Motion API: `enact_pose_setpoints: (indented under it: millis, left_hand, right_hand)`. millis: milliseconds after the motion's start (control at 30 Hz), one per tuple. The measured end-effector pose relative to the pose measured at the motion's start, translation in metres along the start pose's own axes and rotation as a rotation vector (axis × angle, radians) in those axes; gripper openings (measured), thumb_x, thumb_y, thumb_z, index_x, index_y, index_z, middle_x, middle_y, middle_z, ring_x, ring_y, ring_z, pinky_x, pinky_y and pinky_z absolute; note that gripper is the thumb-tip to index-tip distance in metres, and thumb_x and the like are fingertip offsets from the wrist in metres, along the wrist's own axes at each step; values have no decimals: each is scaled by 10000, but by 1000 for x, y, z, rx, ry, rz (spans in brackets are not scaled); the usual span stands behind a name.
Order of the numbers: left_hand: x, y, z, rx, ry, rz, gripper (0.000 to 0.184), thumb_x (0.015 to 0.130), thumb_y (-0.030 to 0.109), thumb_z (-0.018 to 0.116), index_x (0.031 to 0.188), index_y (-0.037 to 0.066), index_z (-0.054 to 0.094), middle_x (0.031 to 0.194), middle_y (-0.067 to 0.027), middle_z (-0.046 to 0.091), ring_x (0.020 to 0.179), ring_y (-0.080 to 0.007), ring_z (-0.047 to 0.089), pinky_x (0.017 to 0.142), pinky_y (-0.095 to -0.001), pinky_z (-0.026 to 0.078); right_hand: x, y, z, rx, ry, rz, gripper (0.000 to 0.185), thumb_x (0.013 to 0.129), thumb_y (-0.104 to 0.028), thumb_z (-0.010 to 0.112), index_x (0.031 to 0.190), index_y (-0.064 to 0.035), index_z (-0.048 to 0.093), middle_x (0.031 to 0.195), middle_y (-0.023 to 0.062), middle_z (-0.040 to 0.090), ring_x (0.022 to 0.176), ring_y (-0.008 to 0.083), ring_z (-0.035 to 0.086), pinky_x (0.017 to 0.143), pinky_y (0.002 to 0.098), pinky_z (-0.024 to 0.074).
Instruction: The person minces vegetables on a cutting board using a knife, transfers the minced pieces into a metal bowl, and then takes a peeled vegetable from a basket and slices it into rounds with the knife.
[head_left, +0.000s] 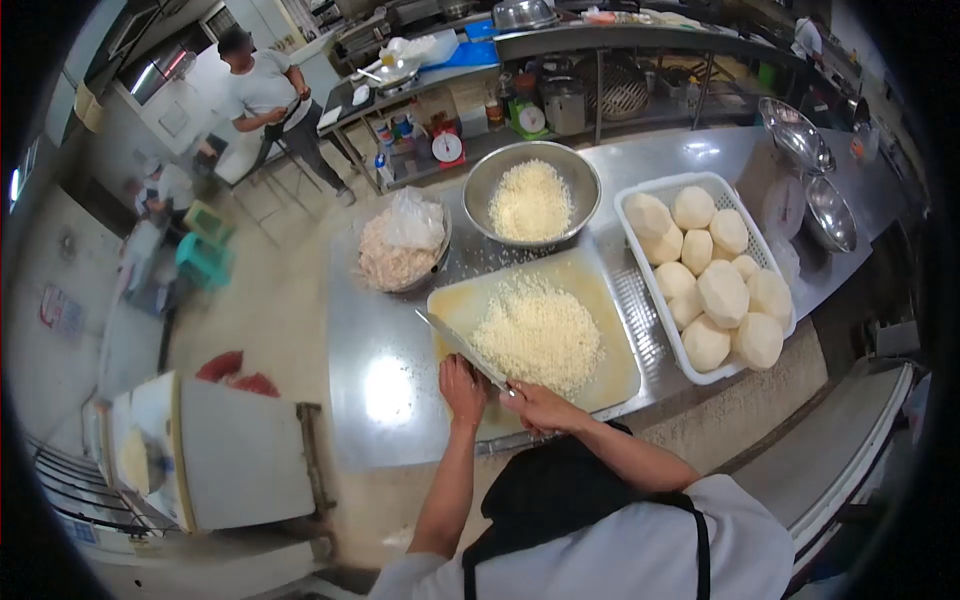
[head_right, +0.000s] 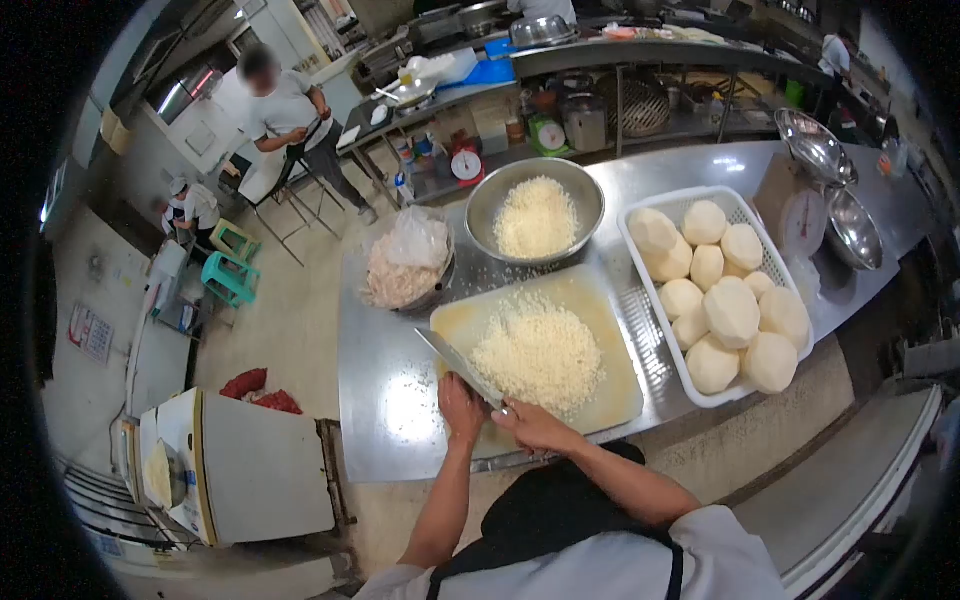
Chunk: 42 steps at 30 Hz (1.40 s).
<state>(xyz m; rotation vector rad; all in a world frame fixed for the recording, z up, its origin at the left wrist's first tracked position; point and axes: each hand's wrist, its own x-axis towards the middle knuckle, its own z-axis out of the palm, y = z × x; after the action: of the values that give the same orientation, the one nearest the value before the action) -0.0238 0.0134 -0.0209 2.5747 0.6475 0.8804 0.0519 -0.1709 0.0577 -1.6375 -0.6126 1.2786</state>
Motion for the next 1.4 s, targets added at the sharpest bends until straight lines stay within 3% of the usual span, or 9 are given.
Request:
enact_pose_setpoints:
  millis: [400,500,867,967,1167,1267,1367,1400]
  left_hand:
    - [3,3,0,43,-11,-22,181,796,43,619,967,-14,603,950,-204,583,913,-414,550,790,-522,447]
    - [4,5,1,20,24,-3,183,799,42,618,973,-14,607,957,-207,582,920,-414,549,801,-526,445]
    - [3,4,-2,0,-16,-32,183,801,55,629,967,-17,596,948,-210,578,924,-418,551,806,-518,449]
    - [2,-2,2,-3,4,-1,206,804,66,635,985,-25,599,952,-216,578,931,-424,550,812,-526,447]
    - [1,-5,5,5,-60,-34,258,810,85,646,1036,-31,604,975,-229,577,931,-441,541,816,-532,442]
    - [0,-7,3,-3,-106,-90,269,864,81,621,1104,-41,613,1048,-242,603,986,-450,558,863,-521,453]
    - [7,6,-21,-393,-6,-279,311,936,78,581,1215,-57,605,1151,-259,612,1084,-457,571,949,-510,452]
    - [11,19,-54,-422,-60,-251,400,982,63,517,1360,-64,546,1346,-274,580,1279,-452,529,1096,-484,402]
  right_hand:
    - [-7,-14,-2,-14,4,70,694,1078,-452,489,1578,-4,313,622,61,548,505,151,562,472,306,467]
    - [0,-2,-3,-24,-32,-46,696,1078,-452,486,1584,-9,306,626,66,545,499,152,555,471,308,463]
    - [-8,-14,-3,-27,-12,73,725,1070,-456,495,1608,-26,270,665,70,545,520,162,569,500,317,490]
    - [-4,-6,-3,-20,-3,22,791,1043,-504,522,1582,33,303,655,87,563,517,181,574,501,335,500]
    - [-6,-9,-5,-40,-18,81,737,1061,-526,478,1603,-55,309,685,72,552,529,157,574,504,319,490]
    - [2,-3,-4,-37,-4,87,715,1058,-541,478,1579,-66,354,688,70,558,530,155,574,492,324,487]
    - [4,-1,-8,-52,-27,64,701,1057,-545,483,1549,-55,389,692,64,565,528,151,571,479,324,485]
    - [-1,-10,-12,8,-72,101,691,1057,-535,495,1532,-42,407,695,58,572,519,148,564,474,317,489]
